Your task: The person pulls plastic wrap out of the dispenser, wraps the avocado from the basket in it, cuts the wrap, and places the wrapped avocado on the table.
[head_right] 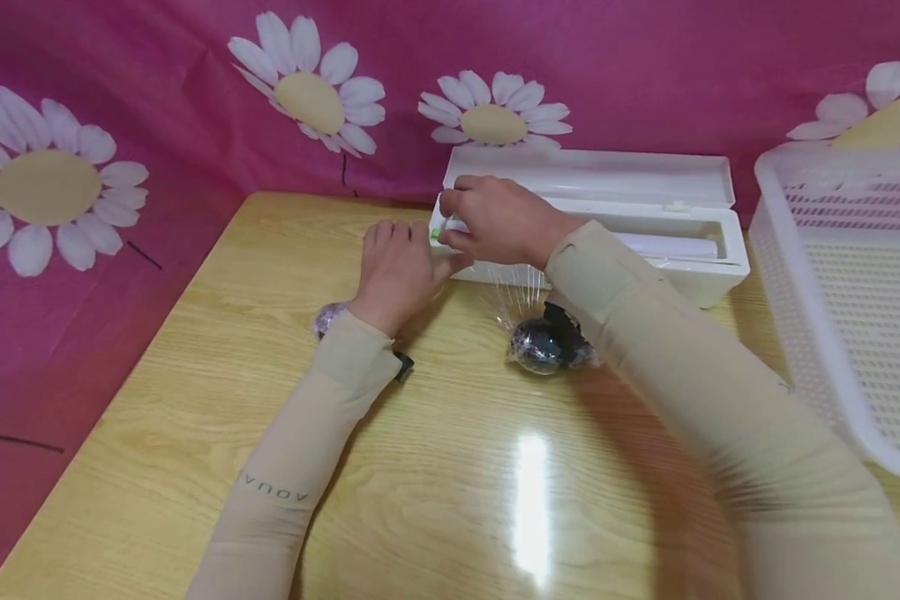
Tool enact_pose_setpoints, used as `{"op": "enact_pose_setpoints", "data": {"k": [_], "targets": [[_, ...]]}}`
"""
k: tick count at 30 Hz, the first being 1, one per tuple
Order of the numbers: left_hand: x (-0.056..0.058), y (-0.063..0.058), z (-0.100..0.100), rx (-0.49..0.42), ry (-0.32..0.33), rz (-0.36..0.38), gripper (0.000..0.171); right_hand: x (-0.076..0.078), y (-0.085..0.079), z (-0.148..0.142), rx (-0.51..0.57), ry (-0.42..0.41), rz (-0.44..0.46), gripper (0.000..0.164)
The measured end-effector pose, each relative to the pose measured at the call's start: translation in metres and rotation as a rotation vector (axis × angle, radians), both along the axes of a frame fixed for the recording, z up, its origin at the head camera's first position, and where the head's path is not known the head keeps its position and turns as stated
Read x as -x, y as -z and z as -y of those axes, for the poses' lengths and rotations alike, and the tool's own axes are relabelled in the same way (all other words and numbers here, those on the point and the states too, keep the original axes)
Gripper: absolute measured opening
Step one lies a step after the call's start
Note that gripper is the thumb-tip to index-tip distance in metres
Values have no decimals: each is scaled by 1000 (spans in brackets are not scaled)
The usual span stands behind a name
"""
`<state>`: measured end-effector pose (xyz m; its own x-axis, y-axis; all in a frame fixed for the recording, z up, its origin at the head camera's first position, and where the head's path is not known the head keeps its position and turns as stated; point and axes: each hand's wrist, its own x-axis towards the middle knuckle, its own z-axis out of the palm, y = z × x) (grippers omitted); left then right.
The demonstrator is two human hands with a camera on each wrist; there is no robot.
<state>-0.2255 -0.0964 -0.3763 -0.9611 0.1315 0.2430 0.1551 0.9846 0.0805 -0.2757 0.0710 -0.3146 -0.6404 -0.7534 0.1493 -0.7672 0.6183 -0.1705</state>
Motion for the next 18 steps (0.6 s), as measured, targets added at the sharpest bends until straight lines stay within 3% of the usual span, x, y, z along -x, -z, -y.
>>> {"op": "enact_pose_setpoints", "data": {"k": [10, 18], "targets": [[1, -4, -1, 45, -20, 61, 62, 2, 4, 15, -16, -14, 45, 25], [2, -3, 1, 28, -22, 101, 59, 4, 6, 22, -4, -30, 62, 18]]}}
